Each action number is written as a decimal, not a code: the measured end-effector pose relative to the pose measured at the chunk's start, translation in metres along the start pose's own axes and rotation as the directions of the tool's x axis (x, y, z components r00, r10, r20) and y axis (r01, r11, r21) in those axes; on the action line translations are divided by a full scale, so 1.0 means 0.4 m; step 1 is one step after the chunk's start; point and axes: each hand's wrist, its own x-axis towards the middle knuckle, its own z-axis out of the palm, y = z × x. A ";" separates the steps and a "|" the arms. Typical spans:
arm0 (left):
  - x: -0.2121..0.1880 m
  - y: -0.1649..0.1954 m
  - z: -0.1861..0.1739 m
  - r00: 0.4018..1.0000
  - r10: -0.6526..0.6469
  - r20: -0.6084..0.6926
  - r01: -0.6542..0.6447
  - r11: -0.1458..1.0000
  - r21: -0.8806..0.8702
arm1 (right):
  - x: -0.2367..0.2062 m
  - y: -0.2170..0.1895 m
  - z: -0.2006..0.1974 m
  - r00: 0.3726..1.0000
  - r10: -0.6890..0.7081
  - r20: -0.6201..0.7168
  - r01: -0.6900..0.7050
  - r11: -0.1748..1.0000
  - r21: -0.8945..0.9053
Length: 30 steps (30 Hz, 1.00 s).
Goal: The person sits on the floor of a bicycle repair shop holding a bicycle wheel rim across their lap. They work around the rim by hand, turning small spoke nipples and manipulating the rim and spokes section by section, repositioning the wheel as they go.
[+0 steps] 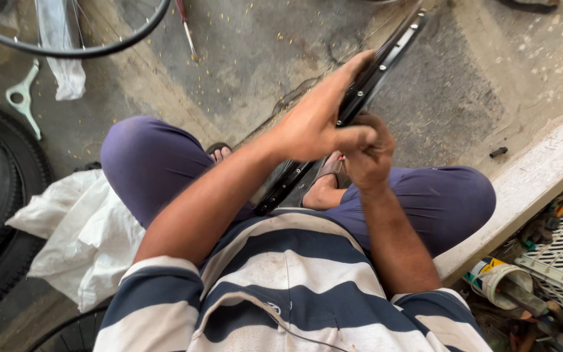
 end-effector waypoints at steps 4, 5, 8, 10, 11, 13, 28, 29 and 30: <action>-0.004 0.020 -0.003 0.986 -0.155 0.066 0.158 0.987 -0.028 | -0.001 -0.020 -0.004 0.973 -0.180 -0.143 0.169 0.982 -0.086; -0.036 0.022 -0.002 0.994 -0.104 0.045 0.105 0.994 -0.012 | -0.002 -0.025 -0.007 0.981 -0.149 -0.127 0.144 0.988 -0.052; -0.125 0.007 0.006 0.999 0.051 -0.002 -0.051 0.999 -0.004 | 0.000 -0.024 -0.013 0.997 -0.070 -0.028 0.069 0.997 -0.020; -0.167 -0.007 0.016 0.993 0.113 -0.046 -0.109 0.992 0.067 | 0.002 -0.007 -0.010 1.000 0.005 0.007 -0.006 0.998 0.070; -0.181 -0.014 0.018 0.987 0.143 -0.072 -0.135 0.985 0.108 | 0.004 0.005 -0.006 0.998 0.062 0.005 -0.062 0.984 0.165; -0.201 -0.023 0.015 0.992 0.101 -0.073 -0.097 0.994 0.058 | 0.004 0.032 0.002 0.983 0.185 0.023 -0.182 0.925 0.333; -0.219 -0.036 0.032 0.994 -0.021 -0.106 0.009 0.994 -0.109 | -0.001 -0.005 0.053 0.949 0.308 0.072 -0.316 0.936 0.155; -0.219 -0.035 0.031 0.992 -0.031 -0.123 0.016 0.993 -0.118 | -0.002 -0.011 0.050 0.948 0.302 0.103 -0.319 0.892 0.321; -0.220 -0.035 0.029 0.992 -0.040 -0.122 0.024 0.991 -0.129 | 0.000 -0.015 0.047 0.947 0.293 0.131 -0.319 0.819 0.476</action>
